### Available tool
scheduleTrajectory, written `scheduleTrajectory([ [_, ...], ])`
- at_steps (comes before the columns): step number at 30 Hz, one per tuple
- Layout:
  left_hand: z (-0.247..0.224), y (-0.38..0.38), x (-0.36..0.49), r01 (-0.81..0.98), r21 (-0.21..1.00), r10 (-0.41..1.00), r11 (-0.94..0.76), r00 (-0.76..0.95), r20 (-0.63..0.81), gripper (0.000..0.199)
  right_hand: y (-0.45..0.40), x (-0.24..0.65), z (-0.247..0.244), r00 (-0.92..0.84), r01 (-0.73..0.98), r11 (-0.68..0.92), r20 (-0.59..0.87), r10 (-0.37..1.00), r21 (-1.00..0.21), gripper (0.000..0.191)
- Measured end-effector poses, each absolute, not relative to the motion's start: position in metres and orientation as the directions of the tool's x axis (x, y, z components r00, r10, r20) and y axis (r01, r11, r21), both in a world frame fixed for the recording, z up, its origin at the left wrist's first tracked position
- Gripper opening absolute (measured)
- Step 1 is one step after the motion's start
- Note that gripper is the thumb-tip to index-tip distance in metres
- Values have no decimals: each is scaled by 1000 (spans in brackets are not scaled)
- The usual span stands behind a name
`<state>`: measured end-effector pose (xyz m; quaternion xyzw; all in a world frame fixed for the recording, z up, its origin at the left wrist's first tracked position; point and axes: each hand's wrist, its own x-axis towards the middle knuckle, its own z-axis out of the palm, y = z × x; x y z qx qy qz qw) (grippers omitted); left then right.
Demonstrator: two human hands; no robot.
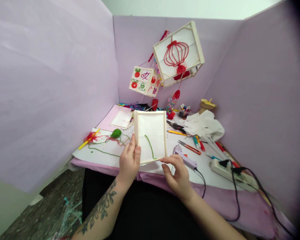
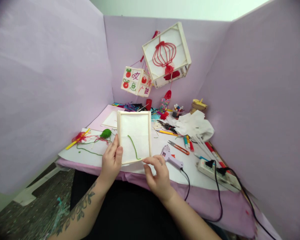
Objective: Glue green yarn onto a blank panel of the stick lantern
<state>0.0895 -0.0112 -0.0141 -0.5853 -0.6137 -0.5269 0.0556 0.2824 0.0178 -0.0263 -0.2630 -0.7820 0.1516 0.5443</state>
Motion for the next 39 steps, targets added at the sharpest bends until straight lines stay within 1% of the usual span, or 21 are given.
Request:
scheduleTrajectory([
  [2,-14,-11,90,775,585,662,-238,-311,682,53,16,281,-28,-318,240,852,791,522,-465,33],
  [4,-14,-11,90,774,588,666,-236,-312,678,53,16,281,-30,-350,244,870,798,490,-428,37],
  [8,-13,-11,90,770,588,669,-245,-305,678,52,17,281,-26,-345,271,888,824,450,-372,36],
  [10,-13,-12,91,772,586,667,-248,-302,681,52,19,280,-20,-357,284,905,841,406,-316,35],
  [13,-13,-12,91,783,571,664,-247,-292,688,52,24,273,-12,-436,317,923,832,344,-216,33],
  [16,-13,-12,91,792,555,662,-255,-275,697,51,30,264,-9,-495,361,922,808,318,-142,31],
  [18,-13,-13,91,792,553,661,-260,-271,700,51,33,261,-11,-496,392,911,804,328,-130,29],
  [20,-13,-13,90,790,555,660,-259,-275,699,51,34,260,-12,-478,405,903,808,345,-145,28],
  [24,-12,-13,91,793,557,663,-246,-282,694,51,33,260,-10,-471,368,917,818,329,-157,27],
  [29,-12,-13,91,799,546,663,-251,-269,698,51,36,257,-7,-501,393,909,798,335,-135,29],
  [34,-13,-13,92,806,539,664,-244,-266,699,51,37,256,-4,-456,357,917,824,335,-175,32],
  [39,-13,-13,92,802,545,669,-246,-266,694,51,40,252,0,-497,375,917,806,322,-135,34],
])
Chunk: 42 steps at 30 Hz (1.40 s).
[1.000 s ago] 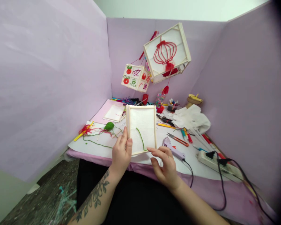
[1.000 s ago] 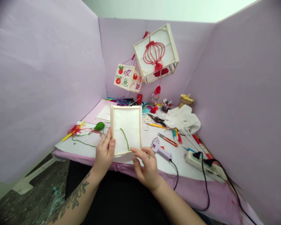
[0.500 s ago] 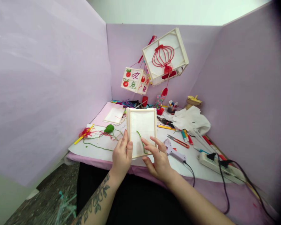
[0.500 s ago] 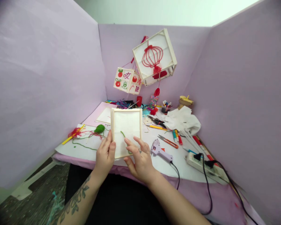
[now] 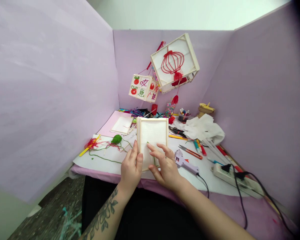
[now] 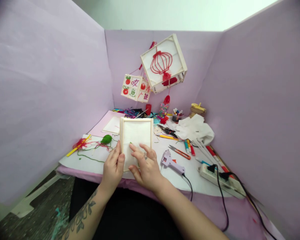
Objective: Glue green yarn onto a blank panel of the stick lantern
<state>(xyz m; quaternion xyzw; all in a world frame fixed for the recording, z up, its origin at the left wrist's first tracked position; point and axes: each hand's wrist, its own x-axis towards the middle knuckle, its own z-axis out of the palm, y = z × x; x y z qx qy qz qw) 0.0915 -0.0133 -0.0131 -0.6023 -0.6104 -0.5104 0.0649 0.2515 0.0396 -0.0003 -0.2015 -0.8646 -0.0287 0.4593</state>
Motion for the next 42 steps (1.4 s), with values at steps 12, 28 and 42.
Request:
scheduleTrajectory([
  [12,-14,-13,92,790,560,674,-250,-273,686,52,41,249,7,-460,325,926,824,331,-191,35],
  [28,-13,-12,90,766,598,681,-238,-307,665,52,21,294,-35,-399,308,906,826,399,-289,29],
  [42,-15,-11,83,755,607,659,-247,-329,677,52,67,339,-6,-23,362,650,691,723,-668,19],
])
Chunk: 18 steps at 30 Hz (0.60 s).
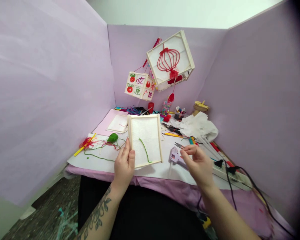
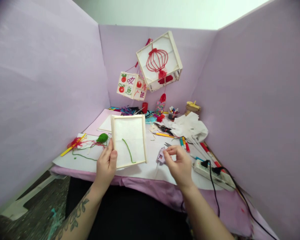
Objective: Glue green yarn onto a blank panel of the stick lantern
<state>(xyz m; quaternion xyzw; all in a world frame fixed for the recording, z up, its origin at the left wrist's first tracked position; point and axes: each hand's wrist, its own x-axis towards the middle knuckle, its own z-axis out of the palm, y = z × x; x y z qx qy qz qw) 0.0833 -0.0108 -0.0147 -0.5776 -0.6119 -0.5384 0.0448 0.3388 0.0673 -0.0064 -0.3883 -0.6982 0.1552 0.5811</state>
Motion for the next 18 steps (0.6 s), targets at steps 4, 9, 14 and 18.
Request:
scheduleTrajectory([
  [4,-14,-10,84,750,613,663,-248,-330,672,52,101,372,-3,-93,685,397,467,879,-610,18],
  [9,-14,-10,84,746,623,668,-236,-341,662,53,127,385,-10,-100,846,268,356,929,-461,6],
  [14,-14,-11,84,755,612,674,-236,-327,662,54,148,380,-16,-128,934,195,229,965,-300,26],
  [18,-15,-10,84,757,611,671,-232,-330,664,53,165,378,-25,-142,968,162,114,983,-192,27],
])
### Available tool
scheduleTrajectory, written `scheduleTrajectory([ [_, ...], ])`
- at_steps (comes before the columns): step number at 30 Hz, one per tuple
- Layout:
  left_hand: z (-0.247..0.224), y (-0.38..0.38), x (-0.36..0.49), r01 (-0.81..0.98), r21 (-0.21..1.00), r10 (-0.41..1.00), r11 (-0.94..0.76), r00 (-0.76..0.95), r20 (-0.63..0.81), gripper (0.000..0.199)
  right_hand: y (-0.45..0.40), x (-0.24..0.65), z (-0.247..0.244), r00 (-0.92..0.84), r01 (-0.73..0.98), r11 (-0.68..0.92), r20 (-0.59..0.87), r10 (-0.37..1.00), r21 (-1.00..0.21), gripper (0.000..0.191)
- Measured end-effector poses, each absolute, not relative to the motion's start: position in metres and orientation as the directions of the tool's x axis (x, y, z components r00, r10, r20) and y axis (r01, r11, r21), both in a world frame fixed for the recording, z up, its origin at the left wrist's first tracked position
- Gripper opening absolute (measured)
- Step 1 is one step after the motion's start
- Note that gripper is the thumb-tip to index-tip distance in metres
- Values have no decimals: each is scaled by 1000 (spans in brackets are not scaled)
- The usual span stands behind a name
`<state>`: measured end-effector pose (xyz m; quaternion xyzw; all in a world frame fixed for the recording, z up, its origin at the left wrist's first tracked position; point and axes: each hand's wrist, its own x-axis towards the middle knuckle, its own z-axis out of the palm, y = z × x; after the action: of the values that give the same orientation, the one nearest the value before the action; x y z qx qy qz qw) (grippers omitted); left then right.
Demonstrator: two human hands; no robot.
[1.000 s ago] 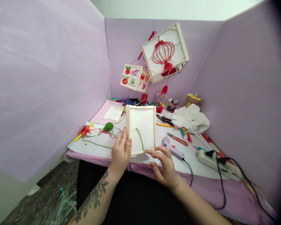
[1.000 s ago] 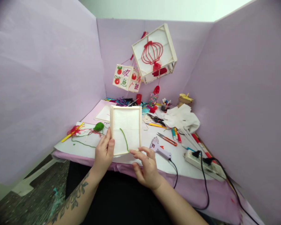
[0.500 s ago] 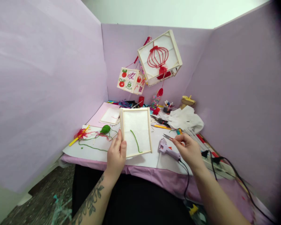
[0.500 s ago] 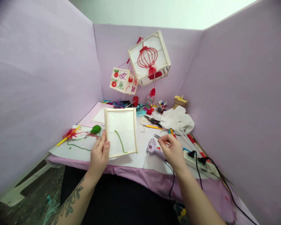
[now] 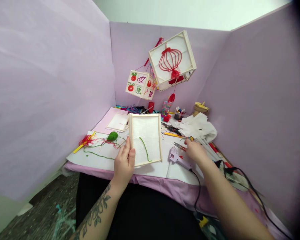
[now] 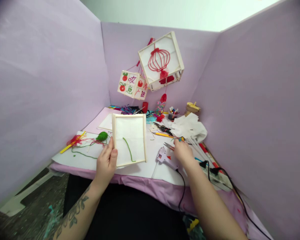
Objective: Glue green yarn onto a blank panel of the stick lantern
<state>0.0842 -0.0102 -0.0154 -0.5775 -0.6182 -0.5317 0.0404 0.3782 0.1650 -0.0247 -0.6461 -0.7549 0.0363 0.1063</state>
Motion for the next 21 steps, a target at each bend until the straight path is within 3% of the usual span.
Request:
scheduleTrajectory([
  [6,-16,-11,85,761,603,664,-239,-325,674,53,178,378,-29,-135,977,129,-21,991,-169,8],
  [12,-12,-9,88,757,604,677,-249,-309,668,52,143,376,1,-118,955,148,130,984,-257,12],
  [15,-6,-4,91,762,598,692,-250,-292,660,52,98,371,16,-265,858,318,184,947,-402,17],
  [17,0,0,95,775,583,706,-242,-272,654,52,66,364,21,-444,692,492,225,867,-528,25],
  [19,5,4,101,797,558,718,-231,-247,651,52,40,355,21,-506,679,552,235,830,-484,31],
  [21,9,6,108,817,532,731,-223,-221,646,52,23,345,16,-490,758,541,231,841,-364,32],
])
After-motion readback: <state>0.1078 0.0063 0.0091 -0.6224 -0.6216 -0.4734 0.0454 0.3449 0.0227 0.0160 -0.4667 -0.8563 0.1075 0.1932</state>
